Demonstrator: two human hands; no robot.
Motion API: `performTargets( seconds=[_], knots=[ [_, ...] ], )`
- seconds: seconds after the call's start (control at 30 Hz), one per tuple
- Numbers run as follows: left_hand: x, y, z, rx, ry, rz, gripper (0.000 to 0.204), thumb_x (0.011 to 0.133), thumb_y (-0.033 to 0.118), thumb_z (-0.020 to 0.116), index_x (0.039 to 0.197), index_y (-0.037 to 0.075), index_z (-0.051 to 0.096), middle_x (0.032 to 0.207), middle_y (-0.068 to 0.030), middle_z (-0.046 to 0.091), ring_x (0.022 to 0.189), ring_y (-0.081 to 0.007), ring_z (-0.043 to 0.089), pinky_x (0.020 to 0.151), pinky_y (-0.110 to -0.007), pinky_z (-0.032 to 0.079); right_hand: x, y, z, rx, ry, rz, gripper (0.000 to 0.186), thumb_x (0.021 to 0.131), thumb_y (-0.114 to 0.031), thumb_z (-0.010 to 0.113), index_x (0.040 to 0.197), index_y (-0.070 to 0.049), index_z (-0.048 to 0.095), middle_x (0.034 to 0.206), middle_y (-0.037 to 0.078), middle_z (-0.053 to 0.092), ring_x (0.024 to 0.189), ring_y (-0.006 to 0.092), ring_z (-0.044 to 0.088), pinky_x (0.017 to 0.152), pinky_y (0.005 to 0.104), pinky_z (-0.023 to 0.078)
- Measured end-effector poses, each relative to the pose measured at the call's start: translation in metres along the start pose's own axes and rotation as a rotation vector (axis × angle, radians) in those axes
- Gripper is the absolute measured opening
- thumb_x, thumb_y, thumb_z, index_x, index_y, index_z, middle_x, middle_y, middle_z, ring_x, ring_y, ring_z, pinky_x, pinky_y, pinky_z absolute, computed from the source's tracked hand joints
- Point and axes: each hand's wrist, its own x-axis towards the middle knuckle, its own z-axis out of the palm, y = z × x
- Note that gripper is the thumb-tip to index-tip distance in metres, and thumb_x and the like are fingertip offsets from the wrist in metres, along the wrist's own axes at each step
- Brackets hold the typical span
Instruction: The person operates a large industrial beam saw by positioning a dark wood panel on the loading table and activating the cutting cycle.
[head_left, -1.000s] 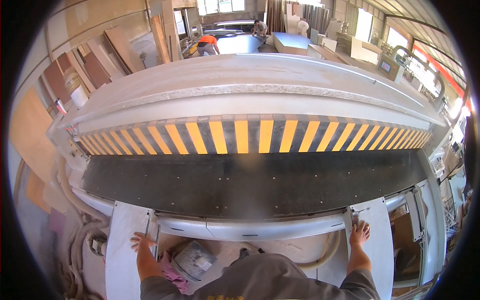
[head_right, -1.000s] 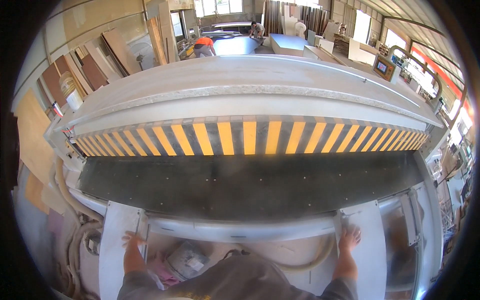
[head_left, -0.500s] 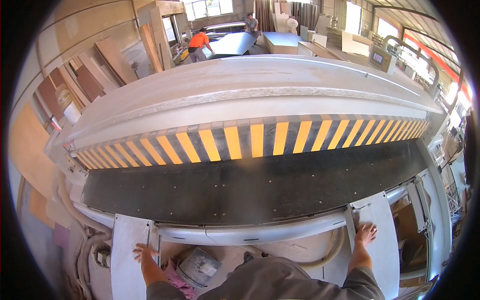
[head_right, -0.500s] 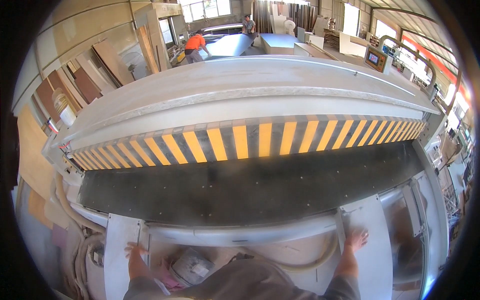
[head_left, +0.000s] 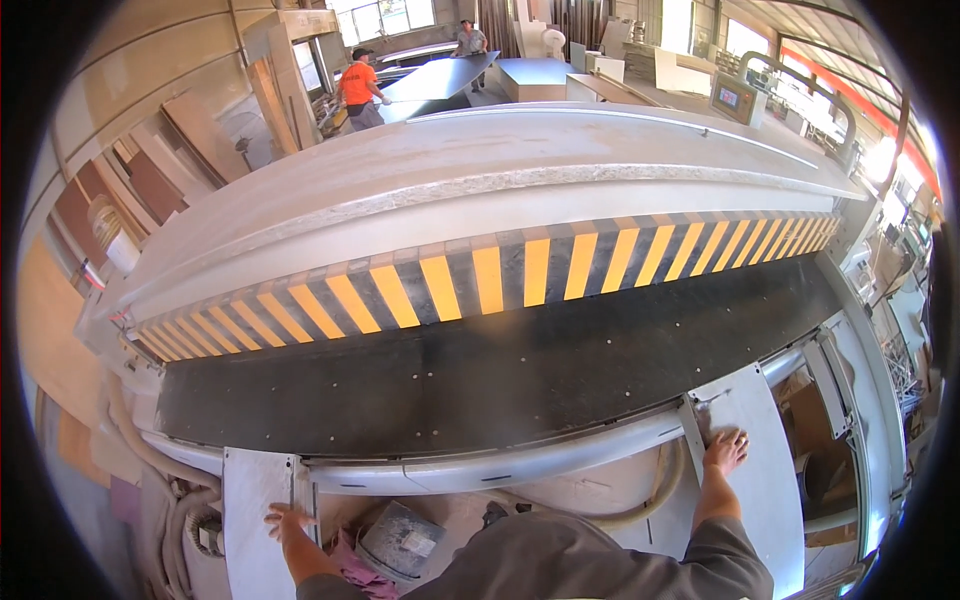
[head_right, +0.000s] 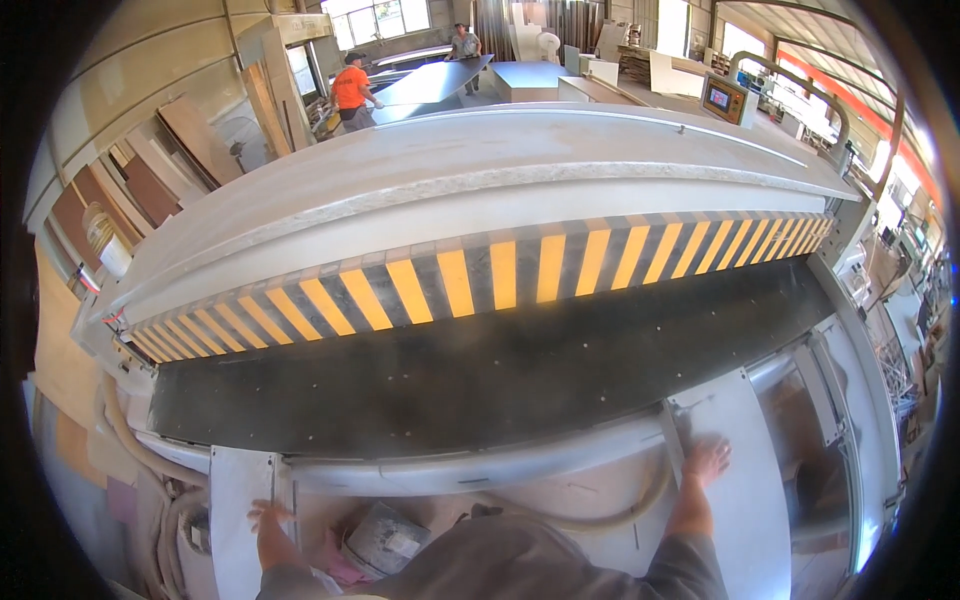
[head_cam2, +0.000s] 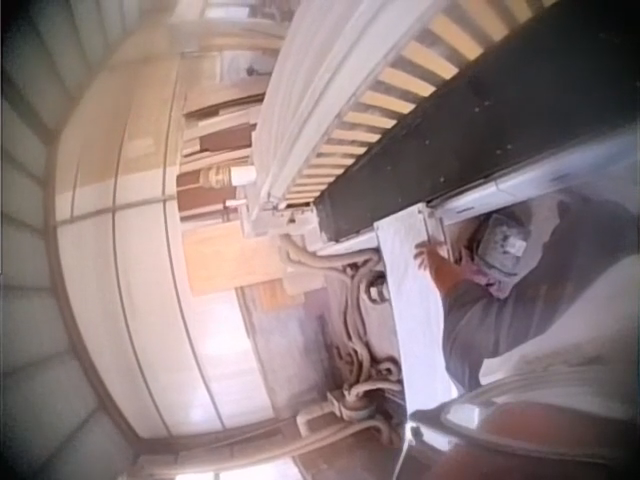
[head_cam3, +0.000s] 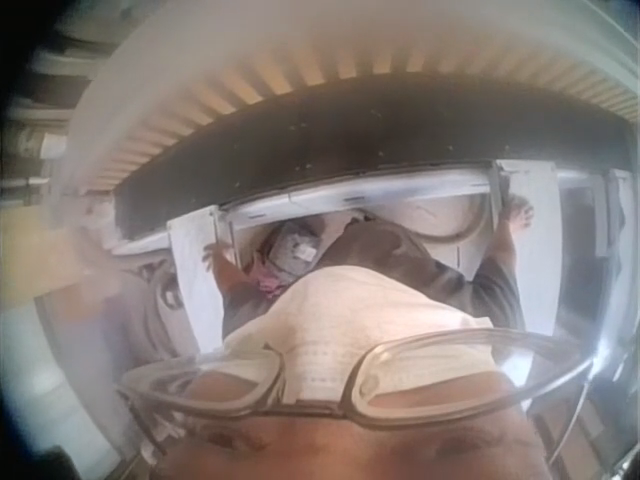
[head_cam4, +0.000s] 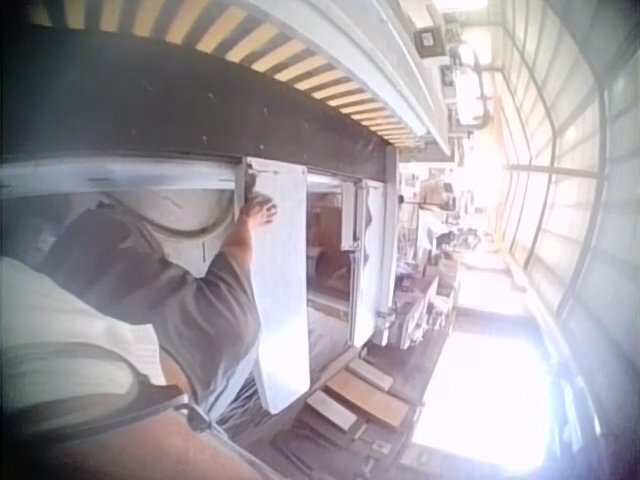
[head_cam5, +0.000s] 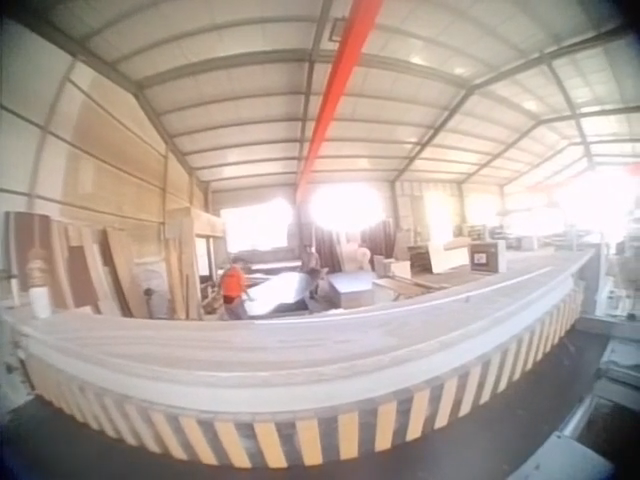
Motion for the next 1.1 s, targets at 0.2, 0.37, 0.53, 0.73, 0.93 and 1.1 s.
performTargets(
  seconds=[0.2,0.37,0.53,0.73,0.93,1.1],
  knots=[
    [0.003,-0.003,-0.002,0.030,0.006,0.021,0.155,0.068,0.043,0.095,0.159,0.021,-0.029,0.169,-0.0186,-0.024,0.154,-0.0542,0.003,0.122,-0.067,0.025,-0.002,0.000,-0.001,0.025,0.008,-0.017,0.065,0.105,-0.048,0.044,0.160,-0.014,0.036,0.168,0.011,0.031,0.157,0.0289,0.023,0.127,0.0488,0.017],
    [0.008,-0.004,0.000,-0.010,0.005,-0.009,0.155,0.068,0.044,0.095,0.159,0.020,-0.028,0.170,-0.0194,-0.021,0.154,-0.0554,0.005,0.120,-0.068,0.026,-0.002,0.000,-0.003,0.036,0.004,-0.015,0.065,0.105,-0.047,0.045,0.159,-0.013,0.037,0.167,0.012,0.031,0.157,0.0296,0.023,0.127,0.0491,0.017],
    [0.005,0.003,-0.001,0.015,0.006,-0.006,0.156,0.067,0.045,0.096,0.159,0.020,-0.028,0.170,-0.0195,-0.021,0.153,-0.0561,0.006,0.119,-0.068,0.029,0.001,0.001,0.002,0.034,0.025,-0.005,0.064,0.105,-0.046,0.045,0.159,-0.012,0.038,0.167,0.013,0.031,0.157,0.0299,0.023,0.127,0.0491,0.017],
    [0.004,0.000,0.000,0.019,0.017,-0.015,0.158,0.065,0.045,0.097,0.159,0.020,-0.028,0.169,-0.0196,-0.021,0.153,-0.0563,0.006,0.119,-0.068,0.029,-0.002,-0.002,-0.001,0.035,0.021,0.007,0.064,0.105,-0.046,0.045,0.159,-0.013,0.038,0.167,0.013,0.031,0.157,0.0299,0.022,0.126,0.0493,0.017],
    [0.004,-0.002,-0.001,0.006,-0.003,-0.014,0.160,0.064,0.045,0.097,0.158,0.021,-0.030,0.169,-0.0186,-0.025,0.154,-0.0557,0.004,0.120,-0.067,0.029,0.000,0.000,0.004,0.030,0.041,-0.002,0.063,0.105,-0.046,0.045,0.159,-0.013,0.038,0.167,0.012,0.031,0.156,0.0300,0.023,0.126,0.0498,0.018],
    [0.005,0.003,-0.002,0.010,-0.014,-0.018,0.160,0.064,0.045,0.097,0.158,0.021,-0.030,0.169,-0.0182,-0.024,0.153,-0.0562,0.004,0.119,-0.067,0.030,0.003,0.002,0.007,0.045,0.038,0.004,0.063,0.105,-0.045,0.044,0.159,-0.012,0.038,0.168,0.012,0.031,0.157,0.0303,0.022,0.126,0.0498,0.017]
  ],
)
